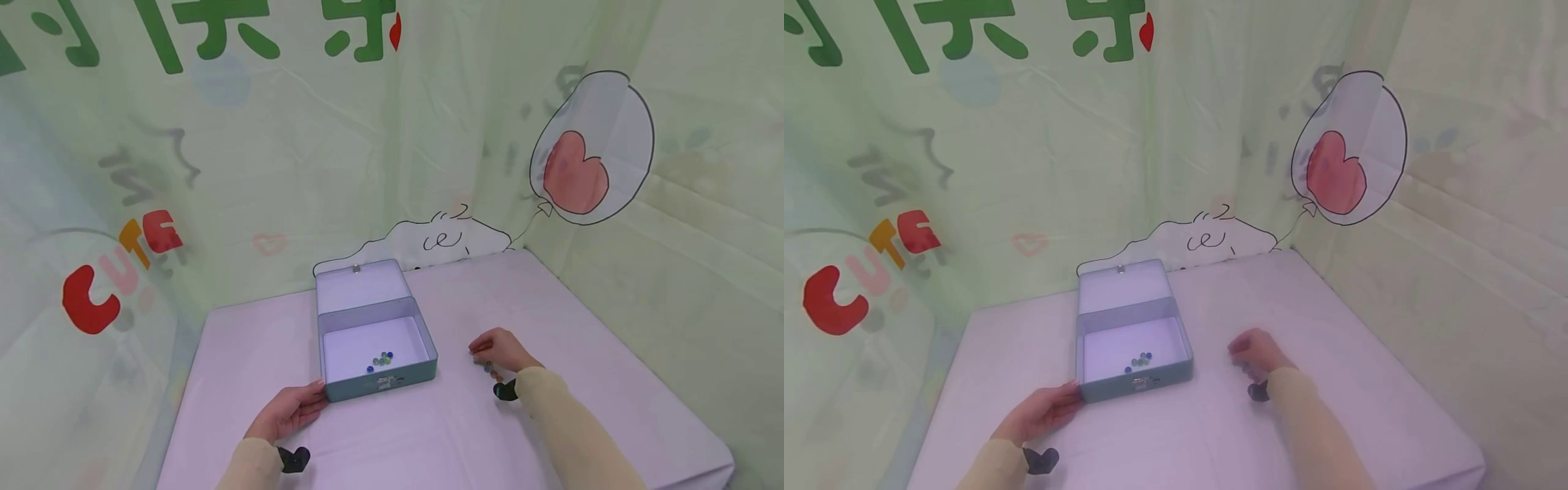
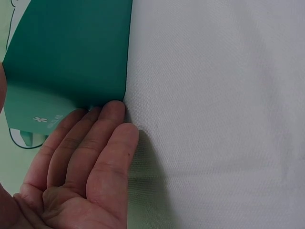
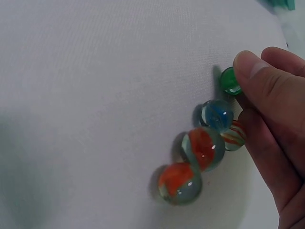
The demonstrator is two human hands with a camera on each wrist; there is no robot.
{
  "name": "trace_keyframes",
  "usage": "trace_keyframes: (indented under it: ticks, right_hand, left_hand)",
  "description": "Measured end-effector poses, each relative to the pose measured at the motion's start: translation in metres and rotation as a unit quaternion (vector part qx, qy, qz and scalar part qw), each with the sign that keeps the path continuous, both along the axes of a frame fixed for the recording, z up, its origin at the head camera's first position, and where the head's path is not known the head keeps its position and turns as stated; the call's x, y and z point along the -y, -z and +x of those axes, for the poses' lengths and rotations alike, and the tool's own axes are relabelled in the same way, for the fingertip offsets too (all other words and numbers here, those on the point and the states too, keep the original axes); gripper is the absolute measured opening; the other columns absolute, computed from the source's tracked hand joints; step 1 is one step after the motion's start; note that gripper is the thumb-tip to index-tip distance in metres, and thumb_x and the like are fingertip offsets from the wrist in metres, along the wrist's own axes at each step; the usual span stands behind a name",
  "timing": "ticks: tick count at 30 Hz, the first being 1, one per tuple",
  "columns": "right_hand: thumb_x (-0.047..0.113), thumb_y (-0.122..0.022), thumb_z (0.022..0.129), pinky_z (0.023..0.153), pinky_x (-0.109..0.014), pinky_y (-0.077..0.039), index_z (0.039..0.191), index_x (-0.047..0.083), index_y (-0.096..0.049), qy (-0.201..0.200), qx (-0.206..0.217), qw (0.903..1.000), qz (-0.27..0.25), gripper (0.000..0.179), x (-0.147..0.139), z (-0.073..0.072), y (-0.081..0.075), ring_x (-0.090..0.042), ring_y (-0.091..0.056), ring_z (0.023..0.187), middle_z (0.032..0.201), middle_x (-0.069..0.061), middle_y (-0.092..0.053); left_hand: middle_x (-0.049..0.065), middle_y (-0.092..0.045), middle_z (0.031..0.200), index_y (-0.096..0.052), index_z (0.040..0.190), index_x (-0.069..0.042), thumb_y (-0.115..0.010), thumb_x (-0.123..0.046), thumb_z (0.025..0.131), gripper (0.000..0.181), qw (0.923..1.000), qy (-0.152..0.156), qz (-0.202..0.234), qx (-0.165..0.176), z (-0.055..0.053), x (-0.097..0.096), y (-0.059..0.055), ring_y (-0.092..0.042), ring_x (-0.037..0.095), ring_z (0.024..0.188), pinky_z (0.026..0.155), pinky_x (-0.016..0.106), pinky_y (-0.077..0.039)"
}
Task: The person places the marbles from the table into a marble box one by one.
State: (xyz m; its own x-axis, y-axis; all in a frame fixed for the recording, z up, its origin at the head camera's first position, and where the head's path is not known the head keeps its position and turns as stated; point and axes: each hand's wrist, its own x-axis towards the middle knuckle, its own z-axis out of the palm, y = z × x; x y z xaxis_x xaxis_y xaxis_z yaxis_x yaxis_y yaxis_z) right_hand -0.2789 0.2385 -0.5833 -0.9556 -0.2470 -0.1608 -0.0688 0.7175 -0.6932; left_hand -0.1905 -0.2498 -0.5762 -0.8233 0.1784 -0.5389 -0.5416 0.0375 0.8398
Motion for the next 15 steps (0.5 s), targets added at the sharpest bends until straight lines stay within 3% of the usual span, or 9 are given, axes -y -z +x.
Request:
trace_keyframes:
  ticks: [7,11,15]
  right_hand:
    - [0.010,-0.082,0.085,0.078,-0.031,-0.061,0.102,0.008,-0.079,0.020,0.009,0.9997,0.013,0.017,0.002,0.000,-0.003,-0.012,-0.070,0.084,0.096,-0.002,-0.078]
    - [0.011,-0.080,0.088,0.085,-0.035,-0.063,0.108,0.004,-0.078,0.053,0.016,0.9980,-0.031,0.022,0.000,0.004,-0.009,-0.016,-0.073,0.090,0.102,-0.007,-0.079]
    - [0.017,-0.078,0.092,0.090,-0.028,-0.061,0.119,0.001,-0.073,0.100,0.017,0.9887,-0.110,0.033,-0.004,0.004,-0.017,-0.014,-0.074,0.099,0.113,-0.012,-0.078]
  left_hand:
    - [0.028,-0.062,0.137,-0.055,0.138,0.013,-0.066,-0.032,0.100,0.060,1.0000,-0.009,-0.001,0.003,0.000,-0.001,-0.002,-0.066,0.036,0.126,0.109,0.049,-0.052]
    - [0.028,-0.061,0.138,-0.054,0.138,0.013,-0.065,-0.032,0.101,0.060,1.0000,-0.005,-0.001,0.002,0.001,-0.001,-0.003,-0.065,0.036,0.126,0.110,0.050,-0.051]
    - [0.028,-0.061,0.138,-0.053,0.139,0.014,-0.065,-0.032,0.101,0.060,1.0000,-0.003,0.000,0.001,0.001,-0.001,-0.003,-0.066,0.035,0.126,0.110,0.050,-0.051]
